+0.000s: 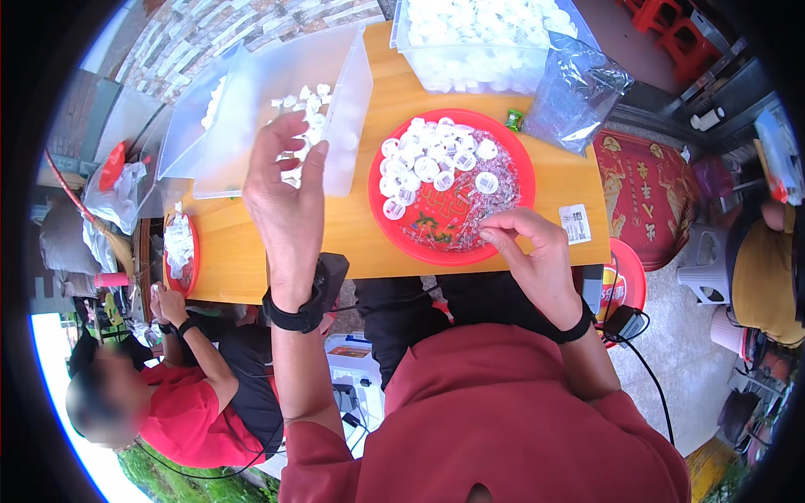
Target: Assemble small plastic components by inserting a clear plastic part into a white plastic cap.
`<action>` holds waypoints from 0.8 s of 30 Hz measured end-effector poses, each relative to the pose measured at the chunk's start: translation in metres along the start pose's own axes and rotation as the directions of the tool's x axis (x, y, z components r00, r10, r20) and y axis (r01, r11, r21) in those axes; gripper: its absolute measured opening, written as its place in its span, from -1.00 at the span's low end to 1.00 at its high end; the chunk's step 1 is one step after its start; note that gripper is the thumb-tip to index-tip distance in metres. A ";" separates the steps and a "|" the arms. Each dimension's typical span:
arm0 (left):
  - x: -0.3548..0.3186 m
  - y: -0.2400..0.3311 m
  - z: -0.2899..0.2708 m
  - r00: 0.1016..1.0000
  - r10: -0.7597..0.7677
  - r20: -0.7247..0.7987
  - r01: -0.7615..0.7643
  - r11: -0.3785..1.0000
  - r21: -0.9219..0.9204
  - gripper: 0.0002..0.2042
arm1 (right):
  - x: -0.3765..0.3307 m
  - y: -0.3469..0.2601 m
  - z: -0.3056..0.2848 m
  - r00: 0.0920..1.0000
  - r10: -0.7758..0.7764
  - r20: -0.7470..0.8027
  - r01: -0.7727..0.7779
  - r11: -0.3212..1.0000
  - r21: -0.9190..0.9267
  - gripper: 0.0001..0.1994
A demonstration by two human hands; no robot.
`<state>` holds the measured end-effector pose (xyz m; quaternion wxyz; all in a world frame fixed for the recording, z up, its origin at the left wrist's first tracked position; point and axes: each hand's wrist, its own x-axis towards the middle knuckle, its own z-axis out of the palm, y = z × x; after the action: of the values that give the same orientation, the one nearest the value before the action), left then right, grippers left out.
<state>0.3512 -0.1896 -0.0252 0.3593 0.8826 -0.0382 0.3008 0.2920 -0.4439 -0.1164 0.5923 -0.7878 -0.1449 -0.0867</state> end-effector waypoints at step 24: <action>-0.082 -0.034 0.067 0.844 -0.257 0.472 0.455 0.808 -0.374 -0.80 | 0.067 0.032 0.042 0.974 0.097 0.202 0.087 0.668 -0.739 -0.91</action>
<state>0.3271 -0.2205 -0.1293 0.5983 0.8009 -0.0127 0.0214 0.3645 -0.4033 -0.1368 0.1999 -0.9654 -0.1606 -0.0470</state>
